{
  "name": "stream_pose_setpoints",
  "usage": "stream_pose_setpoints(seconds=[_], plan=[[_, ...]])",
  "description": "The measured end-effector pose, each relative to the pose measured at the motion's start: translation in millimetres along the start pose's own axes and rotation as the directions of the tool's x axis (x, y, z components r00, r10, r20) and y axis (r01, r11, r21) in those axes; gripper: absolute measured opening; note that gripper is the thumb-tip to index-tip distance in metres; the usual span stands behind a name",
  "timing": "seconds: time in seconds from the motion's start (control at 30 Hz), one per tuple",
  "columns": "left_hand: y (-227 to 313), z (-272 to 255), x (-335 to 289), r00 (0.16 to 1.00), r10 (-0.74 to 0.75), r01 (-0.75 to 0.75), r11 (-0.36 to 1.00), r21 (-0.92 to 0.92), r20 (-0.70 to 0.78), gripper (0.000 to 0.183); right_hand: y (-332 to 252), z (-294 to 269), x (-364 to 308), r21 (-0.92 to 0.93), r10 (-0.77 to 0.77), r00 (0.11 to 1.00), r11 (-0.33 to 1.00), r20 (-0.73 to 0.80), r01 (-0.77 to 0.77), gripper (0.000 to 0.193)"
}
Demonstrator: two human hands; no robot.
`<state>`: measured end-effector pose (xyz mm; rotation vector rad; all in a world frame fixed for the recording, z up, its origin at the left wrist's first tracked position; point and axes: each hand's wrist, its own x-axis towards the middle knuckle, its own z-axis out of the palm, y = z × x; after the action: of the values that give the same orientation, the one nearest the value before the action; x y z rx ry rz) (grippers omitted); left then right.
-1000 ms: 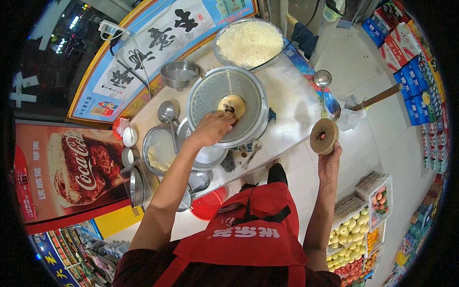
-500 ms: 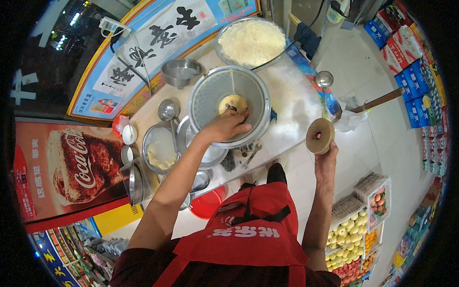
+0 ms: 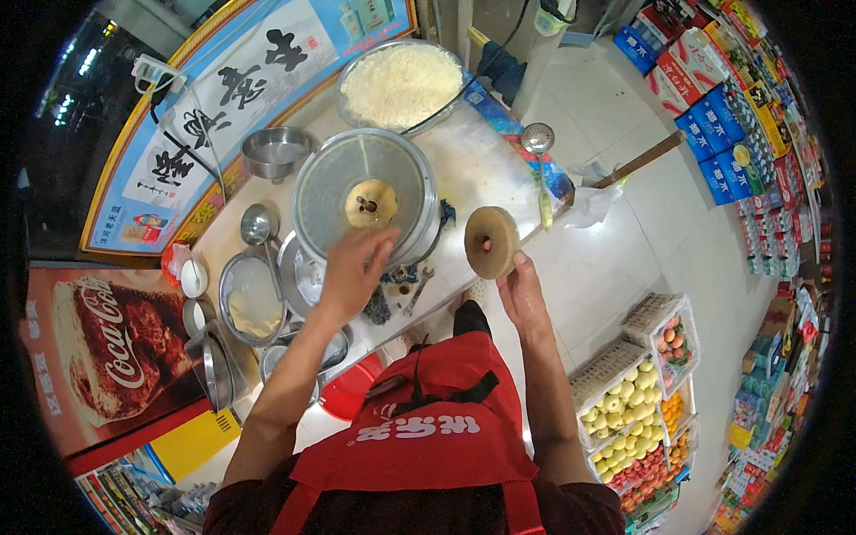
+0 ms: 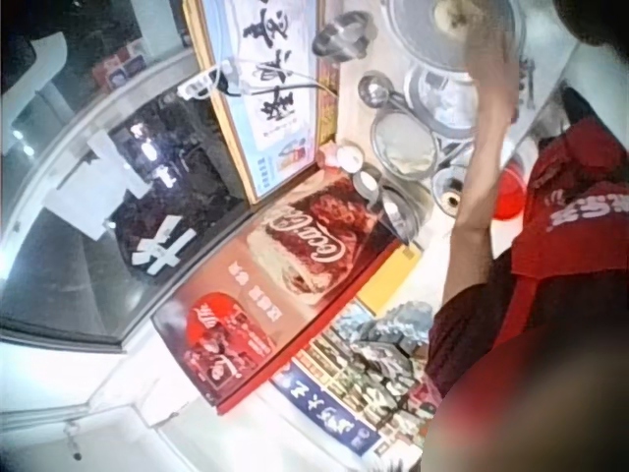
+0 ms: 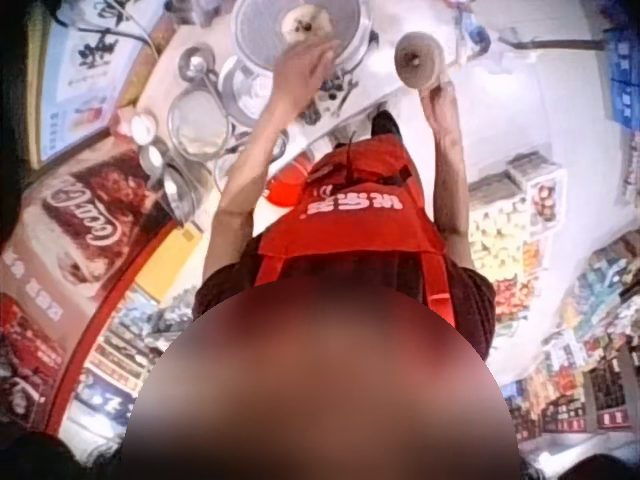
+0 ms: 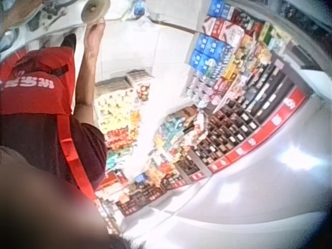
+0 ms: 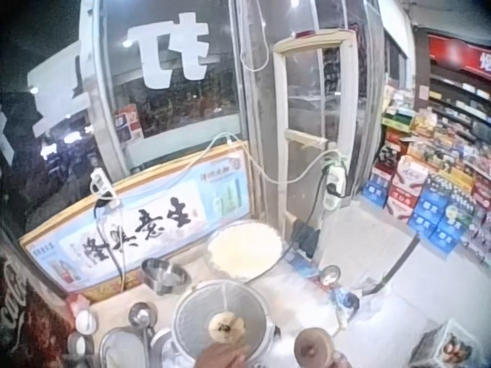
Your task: The person assembles a food processor by placing the grinding drum, inserting the central shaft, and securing the lid. They then attach the base and tighten the assembly using a wrench.
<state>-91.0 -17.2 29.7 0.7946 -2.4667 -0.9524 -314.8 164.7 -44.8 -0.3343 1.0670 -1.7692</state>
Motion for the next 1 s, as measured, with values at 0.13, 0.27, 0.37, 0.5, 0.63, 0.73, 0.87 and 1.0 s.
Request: stream_pose_setpoints(seconds=[0.13, 0.27, 0.37, 0.5, 0.63, 0.73, 0.87, 1.0], plan=[[36.6, 16.4, -36.4, 0.998, 0.067, -0.064, 0.986, -0.153, 0.017, 0.041, -0.7, 15.4, -7.9, -0.4, -0.033, 0.98, 0.91, 0.198, 0.112, 0.055], [47.6, 39.5, -63.6, 0.994, 0.101, -0.092, 0.979, -0.18, 0.037, 0.056, 7.5, 32.0, -19.7, -0.549, 0.111, 0.95, 0.833, 0.291, 0.071, 0.043], [35.9, 46.4, -92.2, 0.999, 0.02, -0.013, 0.969, -0.246, 0.027, 0.063, 28.2, 43.0, -31.0, -0.562, 0.275, 0.911, 0.825, 0.307, -0.06, 0.038], [6.8, 49.6, -139.9, 0.966, -0.204, 0.152, 0.945, -0.289, -0.161, 0.058, 75.7, 49.5, -34.8, -0.404, 0.403, 0.876, 0.871, 0.265, -0.278, 0.042], [-38.4, 50.9, -196.4, 0.84, -0.503, 0.367, 0.802, -0.472, -0.203, 0.047, 117.7, 43.8, -22.3, -0.432, 0.48, 0.824, 0.839, 0.302, -0.331, 0.043], [-63.5, 60.1, -240.9, 0.649, -0.737, 0.416, 0.55, -0.725, -0.187, 0.038, 156.9, 45.1, -19.1, -0.373, 0.536, 0.816, 0.818, 0.218, -0.438, 0.04], [-78.5, 66.9, -295.9, 0.362, -0.932, 0.351, 0.117, -0.929, 0.019, 0.034, 206.1, 56.8, -22.2, -0.395, 0.648, 0.749, 0.729, 0.137, -0.559, 0.041], [-76.7, 69.9, -335.3, 0.216, -0.971, 0.162, -0.065, -0.985, 0.1, 0.029, 248.1, 80.1, -29.4, -0.526, 0.733, 0.662, 0.628, 0.155, -0.573, 0.038]])
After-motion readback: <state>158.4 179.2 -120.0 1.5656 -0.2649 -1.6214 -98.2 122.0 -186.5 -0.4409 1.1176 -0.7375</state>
